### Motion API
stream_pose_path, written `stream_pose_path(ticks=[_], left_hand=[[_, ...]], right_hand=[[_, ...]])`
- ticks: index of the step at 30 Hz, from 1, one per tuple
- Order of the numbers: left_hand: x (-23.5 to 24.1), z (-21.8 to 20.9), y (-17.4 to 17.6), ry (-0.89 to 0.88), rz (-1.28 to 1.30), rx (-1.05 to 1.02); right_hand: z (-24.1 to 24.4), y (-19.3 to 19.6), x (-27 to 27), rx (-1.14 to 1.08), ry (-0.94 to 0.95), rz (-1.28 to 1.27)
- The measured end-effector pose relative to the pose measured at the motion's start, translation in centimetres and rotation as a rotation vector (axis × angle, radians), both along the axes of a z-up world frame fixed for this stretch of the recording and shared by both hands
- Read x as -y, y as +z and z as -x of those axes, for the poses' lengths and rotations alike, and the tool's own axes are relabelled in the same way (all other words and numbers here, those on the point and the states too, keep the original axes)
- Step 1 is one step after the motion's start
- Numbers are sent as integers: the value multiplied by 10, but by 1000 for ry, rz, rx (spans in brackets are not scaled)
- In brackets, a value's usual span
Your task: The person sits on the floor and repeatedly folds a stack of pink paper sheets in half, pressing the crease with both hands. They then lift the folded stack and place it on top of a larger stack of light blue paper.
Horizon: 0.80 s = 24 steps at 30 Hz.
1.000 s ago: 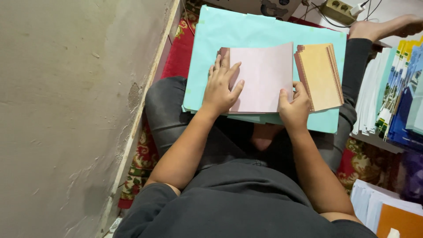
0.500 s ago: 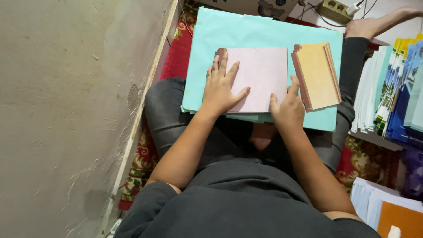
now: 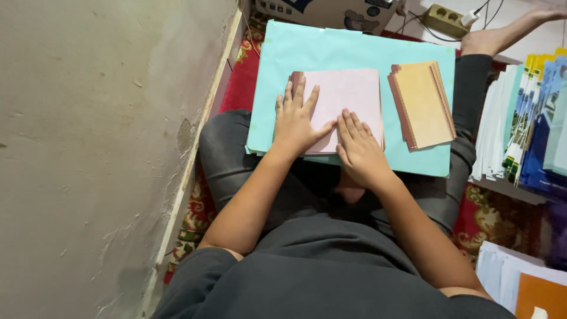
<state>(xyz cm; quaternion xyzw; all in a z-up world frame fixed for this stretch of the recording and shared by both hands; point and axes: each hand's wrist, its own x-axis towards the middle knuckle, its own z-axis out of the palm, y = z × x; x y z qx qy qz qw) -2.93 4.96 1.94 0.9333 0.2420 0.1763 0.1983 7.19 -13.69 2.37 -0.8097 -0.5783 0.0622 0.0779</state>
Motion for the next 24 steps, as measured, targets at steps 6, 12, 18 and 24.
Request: stream_pose_path(ticks=[6, 12, 18, 24], left_hand=[[-1, -1, -2, 8, -12, 15], [-2, -10, -15, 52, -53, 6], [-3, -8, -16, 21, -73, 1], [2, -8, -19, 66, -117, -57]], right_hand=[[-55, -20, -55, 61, -4, 6], [-36, 3, -47, 7, -43, 21], [-18, -3, -19, 0, -5, 91], [-75, -31, -64, 65, -138, -108]])
